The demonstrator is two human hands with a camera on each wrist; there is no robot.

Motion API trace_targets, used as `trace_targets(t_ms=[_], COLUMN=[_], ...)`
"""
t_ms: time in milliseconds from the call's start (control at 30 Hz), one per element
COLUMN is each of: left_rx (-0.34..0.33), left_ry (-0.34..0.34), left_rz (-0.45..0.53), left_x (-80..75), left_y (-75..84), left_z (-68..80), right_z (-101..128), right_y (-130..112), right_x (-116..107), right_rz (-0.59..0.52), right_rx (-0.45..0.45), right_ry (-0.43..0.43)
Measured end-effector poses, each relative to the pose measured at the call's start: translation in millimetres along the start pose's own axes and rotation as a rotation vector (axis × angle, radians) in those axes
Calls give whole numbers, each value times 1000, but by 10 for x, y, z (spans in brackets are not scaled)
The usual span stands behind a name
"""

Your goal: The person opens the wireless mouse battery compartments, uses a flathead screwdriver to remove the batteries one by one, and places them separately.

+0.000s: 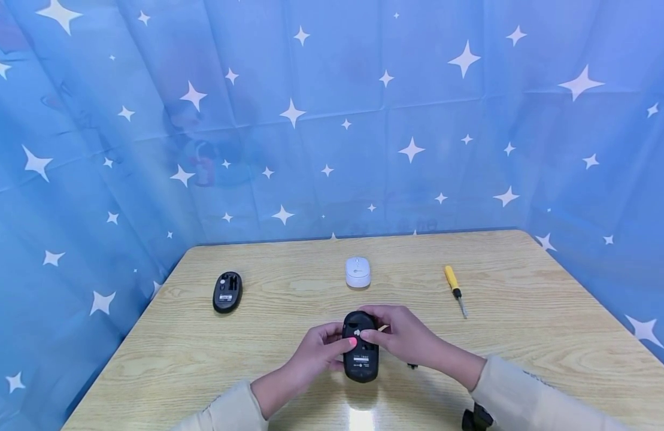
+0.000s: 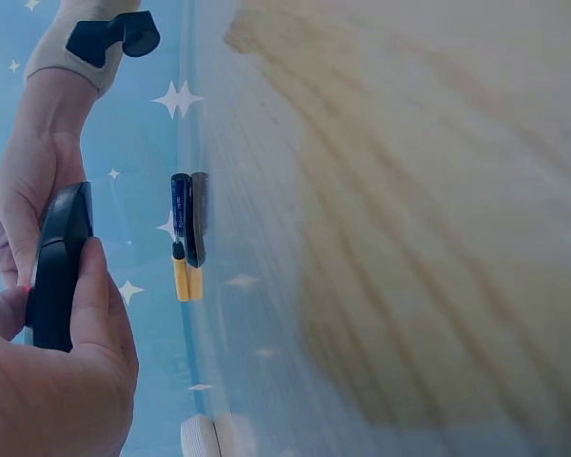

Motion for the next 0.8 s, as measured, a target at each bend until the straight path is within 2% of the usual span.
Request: trace_targets(t_ms=[300,567,800], left_rx=[5,1,4], left_ry=[14,5,-1], left_rz=[-1,-12,-4], left_x=[-15,-13,-10], left_y=[24,27,23], left_z=[-1,11,20], right_z=[-1,-19,-36], right_y=[-6,-33,-49], right_x=[15,-14,-43], right_rz=[-13,28,15], right_rx=[-21,-90,-30], right_ry=[38,140,183])
Point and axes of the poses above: each hand's wrist, its own z-axis away from the middle knuckle, its own x-axis out of the palm, y = z × x, the point moved 3 cm from there along -z, towards the middle knuckle, and after that the axes turned 7 degrees about y, right-handed, at the moved point
